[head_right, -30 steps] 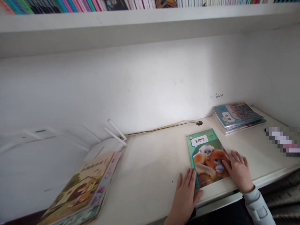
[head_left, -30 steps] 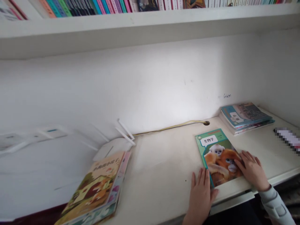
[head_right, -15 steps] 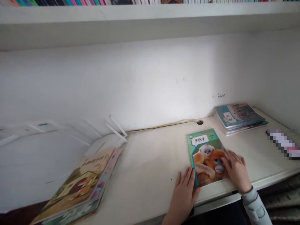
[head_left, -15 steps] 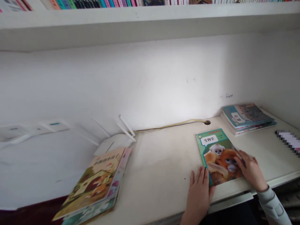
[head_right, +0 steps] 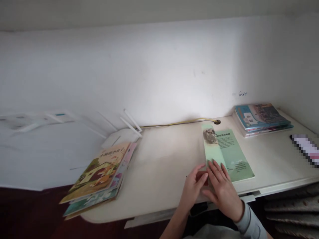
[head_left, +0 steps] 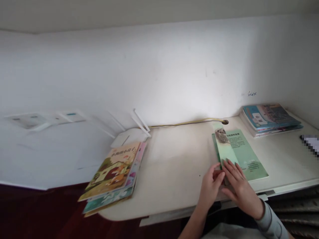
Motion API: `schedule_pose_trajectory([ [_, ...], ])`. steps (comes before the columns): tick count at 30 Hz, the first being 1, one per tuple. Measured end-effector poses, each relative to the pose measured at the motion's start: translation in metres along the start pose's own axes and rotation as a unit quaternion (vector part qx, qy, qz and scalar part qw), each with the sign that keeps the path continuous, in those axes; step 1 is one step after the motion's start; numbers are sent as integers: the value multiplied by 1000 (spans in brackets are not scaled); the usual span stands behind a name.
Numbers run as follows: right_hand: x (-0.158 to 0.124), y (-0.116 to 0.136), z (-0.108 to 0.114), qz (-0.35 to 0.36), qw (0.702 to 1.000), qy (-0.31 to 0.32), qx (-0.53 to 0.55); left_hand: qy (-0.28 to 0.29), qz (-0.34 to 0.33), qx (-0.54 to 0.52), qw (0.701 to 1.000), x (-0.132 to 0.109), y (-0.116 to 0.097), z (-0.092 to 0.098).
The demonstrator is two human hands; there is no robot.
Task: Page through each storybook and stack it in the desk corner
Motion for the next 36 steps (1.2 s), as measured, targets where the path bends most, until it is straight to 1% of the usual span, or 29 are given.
schedule_pose_trajectory([
  [2, -2, 1, 0, 2, 1000, 2, 11, -10, 27, -74, 997, 5, 7, 0],
  [4, -3, 0, 2, -2, 1000, 0, 16, -7, 37, -112, 993, 9, 14, -3],
  [8, -7, -3, 8, -17, 999, -25, 24, -4, 39, -149, 988, 11, 20, -11],
  [11, -10, -4, 12, -36, 998, -49, 32, -27, 36, -157, 987, 12, 22, -11],
  [14, -14, -4, 20, -61, 994, -84, 29, -37, 26, -143, 989, 13, 22, -11],
  [16, -15, -3, 27, -67, 992, -103, 22, -23, 34, -128, 991, 13, 23, -15],
  [18, -13, -2, 36, -58, 992, -110, 8, -14, 40, -102, 994, 12, 22, -16],
  [20, -6, -4, 45, -36, 994, -99, -16, -31, 24, -43, 998, 10, 17, -10],
  [22, 5, -11, 47, -15, 997, -64, -48, -61, 2, 36, 997, 8, 9, 3],
  [23, 11, -17, 45, -7, 997, -39, -63, -76, -1, 75, 994, 8, 7, 10],
  [25, 25, -27, 34, 9, 996, 14, -89, -107, 13, 140, 984, 6, 5, 26],
  [28, 42, -30, 4, 60, 988, 95, -104, -150, 30, 193, 969, -1, 7, 48],
  [29, 45, -27, -7, 78, 984, 120, -106, -150, 32, 192, 969, -4, 8, 52],
  [30, 48, -25, -18, 89, 980, 141, -110, -138, 32, 178, 974, -7, 10, 53],
  [32, 51, -22, -34, 87, 975, 163, -123, -93, 34, 124, 987, -12, 15, 51],
  [34, 52, -22, -43, 68, 974, 164, -139, -54, 43, 81, 994, -18, 20, 49],
  [36, 52, -23, -47, 56, 975, 154, -147, -48, 48, 101, 993, -25, 24, 53],
])
Point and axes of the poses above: each hand's wrist, its own x-axis towards the middle knuckle, its own z-axis out of the back of the hand, y = z × x, the point moved 8 cm from there along x, towards the middle knuckle, and after that the axes turned 5 degrees about z, right-handed, at the moved point
